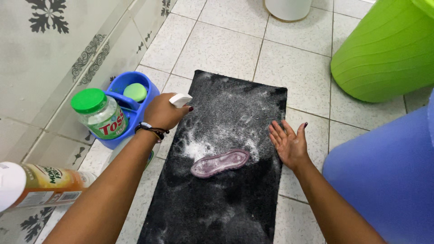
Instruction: The person scrubs a black mat on the floor using a brush and cleaning agents, applying powder and liquid cleaner to the surface.
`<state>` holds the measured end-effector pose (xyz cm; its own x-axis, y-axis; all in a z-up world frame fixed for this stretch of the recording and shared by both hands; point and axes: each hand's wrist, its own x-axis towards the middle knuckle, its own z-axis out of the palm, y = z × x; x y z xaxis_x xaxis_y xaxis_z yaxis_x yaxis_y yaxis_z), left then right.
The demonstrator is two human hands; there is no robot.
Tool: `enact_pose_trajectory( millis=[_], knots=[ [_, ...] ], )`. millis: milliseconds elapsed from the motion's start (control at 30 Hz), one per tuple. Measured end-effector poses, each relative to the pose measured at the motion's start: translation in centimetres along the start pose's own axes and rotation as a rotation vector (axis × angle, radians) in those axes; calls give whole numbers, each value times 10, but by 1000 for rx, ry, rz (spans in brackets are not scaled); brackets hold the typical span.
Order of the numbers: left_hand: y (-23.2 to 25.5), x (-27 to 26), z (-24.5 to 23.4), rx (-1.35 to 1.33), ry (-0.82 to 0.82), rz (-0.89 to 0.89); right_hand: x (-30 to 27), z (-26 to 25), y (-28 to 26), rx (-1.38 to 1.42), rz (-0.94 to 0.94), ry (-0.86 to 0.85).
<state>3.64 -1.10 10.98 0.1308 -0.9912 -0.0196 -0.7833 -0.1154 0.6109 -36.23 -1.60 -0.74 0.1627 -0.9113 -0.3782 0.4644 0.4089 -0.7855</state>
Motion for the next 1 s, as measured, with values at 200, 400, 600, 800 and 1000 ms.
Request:
enact_pose_trajectory(
  millis=[200, 400, 600, 800, 1000],
  knots=[
    [15, -9, -2, 73, 58, -68, -5, 5, -4, -41, 2, 37],
    [18, -10, -5, 97, 43, -109, 11, -9, 10, -280, -63, -46],
    [15, -16, -3, 160, 48, -175, 0, 7, -13, -1573, -85, -47],
    [17, -17, -6, 169, 56, -180, 22, -4, -17, -2026, -239, -151],
    [16, -12, -5, 165, -35, -214, 40, -21, -14, -1999, -217, -242]
  ],
)
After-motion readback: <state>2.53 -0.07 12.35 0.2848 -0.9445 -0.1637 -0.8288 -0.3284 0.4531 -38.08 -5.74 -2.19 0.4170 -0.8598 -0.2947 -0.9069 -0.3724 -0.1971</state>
